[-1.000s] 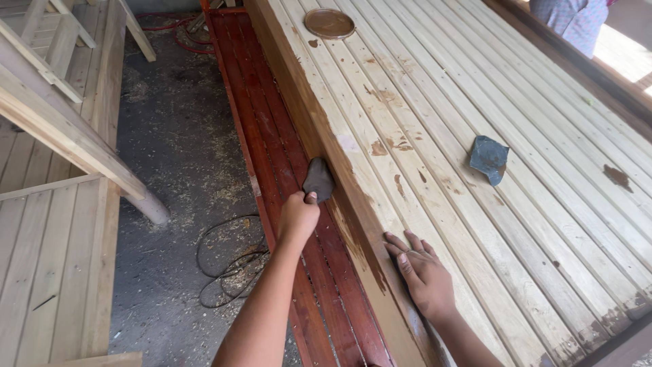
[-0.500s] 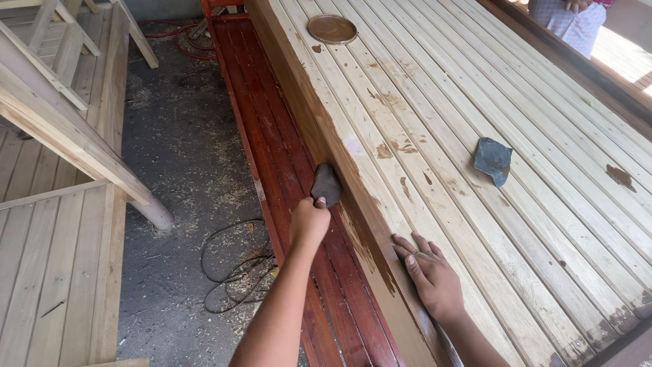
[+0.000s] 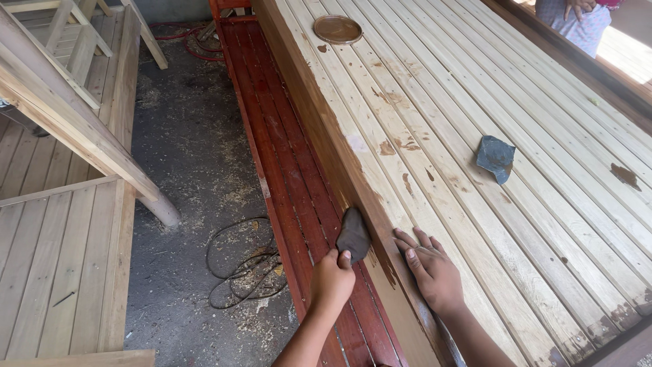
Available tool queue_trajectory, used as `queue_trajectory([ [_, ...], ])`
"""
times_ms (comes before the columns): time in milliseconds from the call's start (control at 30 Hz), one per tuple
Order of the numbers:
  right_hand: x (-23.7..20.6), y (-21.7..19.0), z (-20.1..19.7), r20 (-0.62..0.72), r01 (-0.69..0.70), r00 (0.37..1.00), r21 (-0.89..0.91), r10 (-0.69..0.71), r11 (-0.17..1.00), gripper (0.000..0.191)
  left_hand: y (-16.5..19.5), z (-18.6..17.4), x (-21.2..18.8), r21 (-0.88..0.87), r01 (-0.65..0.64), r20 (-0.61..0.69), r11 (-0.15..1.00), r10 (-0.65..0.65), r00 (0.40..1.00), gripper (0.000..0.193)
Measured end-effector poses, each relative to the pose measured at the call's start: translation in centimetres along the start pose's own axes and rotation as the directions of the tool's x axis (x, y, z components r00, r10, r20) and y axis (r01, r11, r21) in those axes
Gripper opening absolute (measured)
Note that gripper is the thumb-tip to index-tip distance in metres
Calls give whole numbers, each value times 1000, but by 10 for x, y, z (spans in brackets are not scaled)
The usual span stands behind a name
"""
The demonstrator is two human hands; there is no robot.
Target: The person applies brown wood stain to the edges and frame of a slatted wooden furniture piece, wiping the stain along the wood with a dark cloth pad held in one hand while steadying the piece with the other. They work their way around the furniture, dipping the pad into a stain lid on the surface as they coat new sections.
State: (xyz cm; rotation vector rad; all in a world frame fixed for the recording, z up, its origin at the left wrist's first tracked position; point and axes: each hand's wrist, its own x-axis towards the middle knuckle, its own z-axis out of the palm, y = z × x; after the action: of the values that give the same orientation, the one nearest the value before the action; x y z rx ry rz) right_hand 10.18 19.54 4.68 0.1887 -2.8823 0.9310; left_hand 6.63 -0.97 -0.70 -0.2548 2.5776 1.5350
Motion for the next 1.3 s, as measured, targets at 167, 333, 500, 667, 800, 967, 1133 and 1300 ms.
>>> queue_trajectory([
  [167,-1,2,0,4,19,1000,3,-19,1000,51,9,-5,35,6,16,-41,1000,-15,999,36],
  [333,0,2,2,4,12,1000,19,-12,1000,51,1,0,-3,72,-39,-22,997,41,999,34],
  [500,0,3,2,16,0,1000,20,0,1000,52,2,-6,-7,156,31,49,987,-39,998,37],
  [667,1,4,2,19,12,1000,8,-12,1000,52,21,-22,44,227,83,-50,970,-74,996,39],
  [800,3,6,3,19,10,1000,14,-10,1000,53,40,-40,94,224,94,-79,970,-78,994,38],
  [967,3,5,2,21,-7,1000,5,7,1000,54,51,-51,131,166,108,-97,980,-92,991,38],
  [1133,3,3,2,25,-6,1000,-14,7,1000,54,42,-43,121,153,89,-67,984,-80,995,41],
  [1300,3,5,2,27,28,999,-17,-28,999,53,37,-41,109,211,17,-55,977,-6,998,39],
])
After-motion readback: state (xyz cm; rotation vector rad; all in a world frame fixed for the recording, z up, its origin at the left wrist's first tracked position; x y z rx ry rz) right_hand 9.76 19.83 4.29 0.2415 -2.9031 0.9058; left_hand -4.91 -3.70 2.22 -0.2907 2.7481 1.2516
